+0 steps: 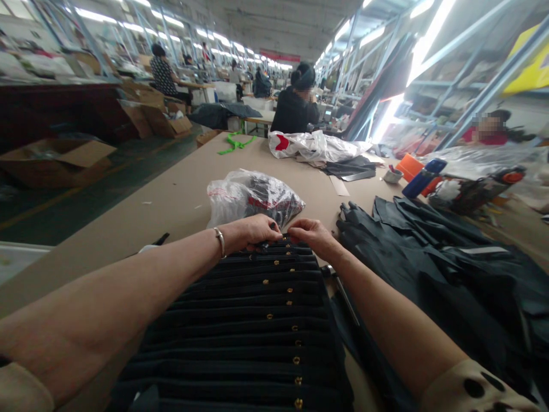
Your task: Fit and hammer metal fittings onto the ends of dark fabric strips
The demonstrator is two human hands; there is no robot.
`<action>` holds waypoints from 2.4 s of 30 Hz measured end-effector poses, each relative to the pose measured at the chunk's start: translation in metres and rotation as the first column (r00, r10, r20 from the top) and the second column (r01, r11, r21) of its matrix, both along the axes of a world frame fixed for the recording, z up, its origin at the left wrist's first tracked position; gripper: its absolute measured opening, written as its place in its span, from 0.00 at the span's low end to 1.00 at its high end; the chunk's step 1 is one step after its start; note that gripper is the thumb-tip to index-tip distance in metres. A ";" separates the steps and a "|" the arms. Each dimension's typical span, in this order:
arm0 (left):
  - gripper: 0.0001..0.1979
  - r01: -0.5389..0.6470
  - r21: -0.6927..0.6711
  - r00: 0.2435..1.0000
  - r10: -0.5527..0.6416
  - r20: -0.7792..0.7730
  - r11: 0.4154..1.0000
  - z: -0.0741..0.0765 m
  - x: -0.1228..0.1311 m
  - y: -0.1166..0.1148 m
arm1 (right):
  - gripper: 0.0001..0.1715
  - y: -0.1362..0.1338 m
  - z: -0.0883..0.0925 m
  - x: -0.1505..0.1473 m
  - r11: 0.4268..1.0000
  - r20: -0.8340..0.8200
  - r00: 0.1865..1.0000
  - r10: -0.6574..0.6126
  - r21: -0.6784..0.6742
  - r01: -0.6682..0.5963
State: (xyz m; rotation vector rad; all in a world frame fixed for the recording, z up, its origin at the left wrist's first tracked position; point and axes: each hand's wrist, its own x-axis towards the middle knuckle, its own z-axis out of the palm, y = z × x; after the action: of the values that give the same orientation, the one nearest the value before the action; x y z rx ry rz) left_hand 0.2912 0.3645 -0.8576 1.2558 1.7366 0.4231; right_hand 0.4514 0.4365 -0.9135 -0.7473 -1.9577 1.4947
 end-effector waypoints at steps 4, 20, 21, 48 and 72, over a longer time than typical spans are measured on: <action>0.06 0.041 0.020 0.978 -0.036 -0.205 0.999 -0.008 0.006 0.010 | 0.11 0.005 -0.013 -0.005 0.988 0.246 0.963 -0.112 0.135 0.080; 0.04 0.141 -0.025 0.902 -0.139 -0.408 0.990 -0.015 0.021 0.022 | 0.12 0.015 -0.025 -0.008 0.926 0.505 0.850 -0.151 0.373 -0.057; 0.04 0.140 -0.025 0.904 -0.138 -0.404 0.990 -0.015 0.021 0.022 | 0.12 0.016 -0.025 -0.007 0.931 0.504 0.853 -0.134 0.360 -0.067; 0.05 0.088 -0.031 0.919 -0.093 -0.382 0.996 -0.018 -0.001 0.018 | 0.07 0.008 -0.002 -0.009 0.863 0.618 0.761 -0.198 0.477 -0.163; 0.13 -0.116 0.016 0.918 0.101 0.385 0.993 0.004 -0.003 -0.014 | 0.13 -0.040 0.007 -0.032 0.801 -0.416 0.783 -0.463 -0.575 0.168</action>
State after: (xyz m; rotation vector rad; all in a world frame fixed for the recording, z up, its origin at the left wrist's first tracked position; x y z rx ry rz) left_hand 0.2886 0.3504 -0.8537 1.0232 1.4694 0.7209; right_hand 0.4192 0.3962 -0.9067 -0.7249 -0.9468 1.7725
